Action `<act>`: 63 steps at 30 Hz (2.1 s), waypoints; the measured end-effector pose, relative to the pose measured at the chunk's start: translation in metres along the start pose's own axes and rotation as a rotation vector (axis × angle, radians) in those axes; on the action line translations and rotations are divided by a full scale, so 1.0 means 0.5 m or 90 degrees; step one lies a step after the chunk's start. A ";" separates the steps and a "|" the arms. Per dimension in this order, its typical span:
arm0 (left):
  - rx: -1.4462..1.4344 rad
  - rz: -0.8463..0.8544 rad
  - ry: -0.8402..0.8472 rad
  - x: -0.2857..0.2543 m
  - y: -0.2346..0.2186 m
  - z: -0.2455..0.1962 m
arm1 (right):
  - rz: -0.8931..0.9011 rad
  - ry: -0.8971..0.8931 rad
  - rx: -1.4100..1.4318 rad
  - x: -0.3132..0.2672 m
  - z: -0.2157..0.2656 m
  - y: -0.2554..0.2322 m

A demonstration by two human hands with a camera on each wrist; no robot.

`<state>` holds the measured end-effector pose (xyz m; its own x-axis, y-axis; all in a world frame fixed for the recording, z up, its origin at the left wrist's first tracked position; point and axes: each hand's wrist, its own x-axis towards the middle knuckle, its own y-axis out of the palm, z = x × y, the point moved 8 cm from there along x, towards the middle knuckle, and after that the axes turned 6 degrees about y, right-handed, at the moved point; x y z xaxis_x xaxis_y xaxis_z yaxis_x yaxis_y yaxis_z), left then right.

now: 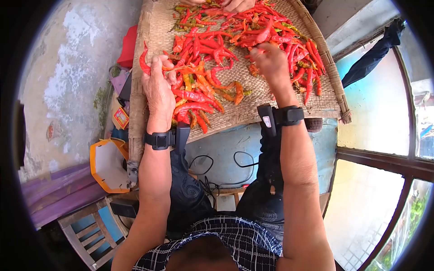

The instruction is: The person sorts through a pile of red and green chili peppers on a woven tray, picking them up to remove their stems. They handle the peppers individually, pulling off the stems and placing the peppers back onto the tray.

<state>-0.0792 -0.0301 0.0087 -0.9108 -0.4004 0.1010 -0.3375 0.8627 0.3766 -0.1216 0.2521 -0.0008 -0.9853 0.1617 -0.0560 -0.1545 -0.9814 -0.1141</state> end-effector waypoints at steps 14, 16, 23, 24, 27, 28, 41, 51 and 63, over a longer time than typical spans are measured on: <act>-0.001 -0.001 -0.004 0.001 -0.001 0.003 | 0.208 -0.103 -0.628 -0.036 -0.045 0.092; 0.006 -0.030 0.005 0.002 0.001 -0.002 | 0.159 -0.081 -0.331 -0.014 -0.004 0.052; 0.015 -0.020 -0.024 0.000 -0.002 0.007 | 0.002 -0.008 -0.061 -0.005 -0.006 0.034; 0.010 -0.010 -0.018 0.000 0.000 0.007 | 0.040 -0.117 -0.258 -0.006 -0.022 0.076; 0.007 -0.012 -0.009 0.002 0.000 0.007 | 0.155 -0.155 -0.562 -0.067 -0.043 0.187; 0.004 -0.023 -0.006 0.002 -0.001 0.007 | 0.157 -0.143 -0.635 -0.075 -0.052 0.206; -0.002 0.004 -0.008 0.001 -0.001 0.007 | 0.199 -0.022 -0.137 -0.031 -0.005 0.080; 0.018 -0.009 -0.003 -0.003 0.005 0.003 | 0.166 -0.061 -0.387 -0.037 -0.031 0.068; 0.022 0.009 -0.009 -0.001 0.006 0.006 | 0.169 -0.127 -0.317 -0.020 0.011 0.034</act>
<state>-0.0804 -0.0264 0.0068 -0.9186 -0.3840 0.0934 -0.3323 0.8786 0.3431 -0.1147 0.2331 0.0034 -0.9876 -0.1528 0.0358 0.1045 -0.8106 -0.5762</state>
